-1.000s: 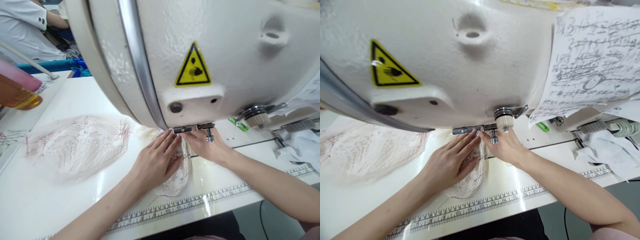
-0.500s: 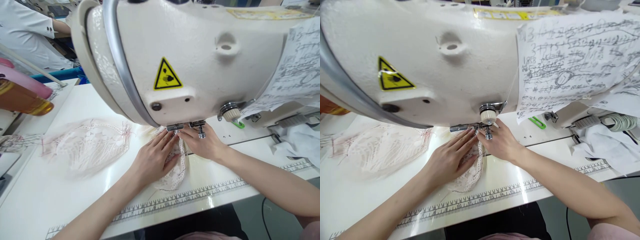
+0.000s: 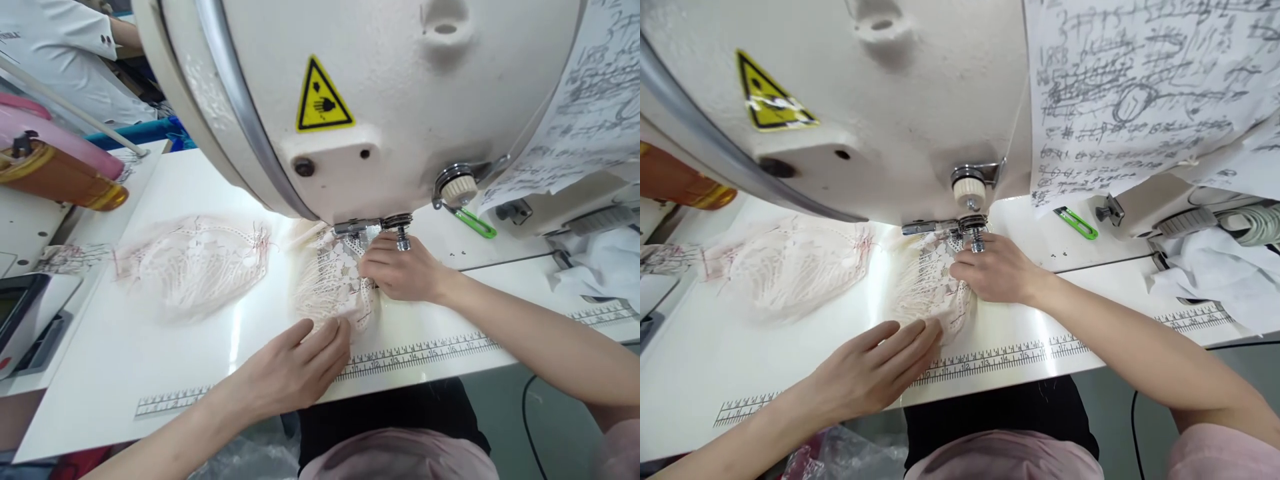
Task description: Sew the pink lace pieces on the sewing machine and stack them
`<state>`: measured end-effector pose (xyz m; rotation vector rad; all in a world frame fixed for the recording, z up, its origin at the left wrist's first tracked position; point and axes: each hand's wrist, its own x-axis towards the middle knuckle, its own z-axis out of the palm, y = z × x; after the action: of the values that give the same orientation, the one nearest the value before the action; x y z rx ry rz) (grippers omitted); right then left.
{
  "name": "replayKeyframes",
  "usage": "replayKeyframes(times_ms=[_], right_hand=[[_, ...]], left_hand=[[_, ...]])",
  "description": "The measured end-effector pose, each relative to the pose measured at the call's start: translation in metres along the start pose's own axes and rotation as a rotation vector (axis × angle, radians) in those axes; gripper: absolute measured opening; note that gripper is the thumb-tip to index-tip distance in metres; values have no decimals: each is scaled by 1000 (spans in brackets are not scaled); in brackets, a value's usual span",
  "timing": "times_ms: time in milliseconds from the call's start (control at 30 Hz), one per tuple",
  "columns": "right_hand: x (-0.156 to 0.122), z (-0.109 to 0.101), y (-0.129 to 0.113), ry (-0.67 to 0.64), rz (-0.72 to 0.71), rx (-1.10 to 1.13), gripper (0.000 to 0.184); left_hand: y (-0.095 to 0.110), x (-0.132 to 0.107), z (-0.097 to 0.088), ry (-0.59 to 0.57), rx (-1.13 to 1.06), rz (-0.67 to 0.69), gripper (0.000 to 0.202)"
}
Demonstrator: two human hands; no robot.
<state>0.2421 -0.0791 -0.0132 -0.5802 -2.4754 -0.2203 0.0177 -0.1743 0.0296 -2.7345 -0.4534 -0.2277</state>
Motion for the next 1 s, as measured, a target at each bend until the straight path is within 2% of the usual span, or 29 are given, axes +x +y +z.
replayKeyframes(times_ms=[100, 200, 233, 300, 400, 500, 567, 633, 767, 900, 1000], right_hand=[[-1, -4, 0, -27, 21, 57, 25], [-2, -7, -1, -30, 9, 109, 17], [-2, -7, -1, -23, 6, 107, 18], [-2, -6, -3, 1, 15, 66, 19], [-2, -4, -2, 38, 26, -3, 14], [-3, -4, 1, 97, -16, -23, 12], [-2, -7, 3, 129, -52, -13, 10], [0, -11, 6, 135, -92, 25, 9], [2, -10, 8, 52, -141, 115, 5], [-2, 0, 8, -26, -98, 153, 16], [-5, 3, 7, -51, -105, 119, 11]], left_hand=[[2, 0, -4, 40, -183, -308, 20], [-12, 5, -17, 39, -461, -699, 17], [-19, 6, -22, 31, -506, -785, 18], [-31, 8, -28, -5, -562, -858, 25], [-43, 11, -26, -75, -618, -792, 24], [-45, 17, -9, -104, -584, -641, 32], [-43, 23, 6, -45, -482, -537, 20], [-41, 27, 20, 66, -340, -445, 11], [-37, 27, 39, 247, -145, -316, 12], [-34, 23, 46, 299, -138, -301, 6], [-34, 22, 45, 308, -136, -328, 11]])
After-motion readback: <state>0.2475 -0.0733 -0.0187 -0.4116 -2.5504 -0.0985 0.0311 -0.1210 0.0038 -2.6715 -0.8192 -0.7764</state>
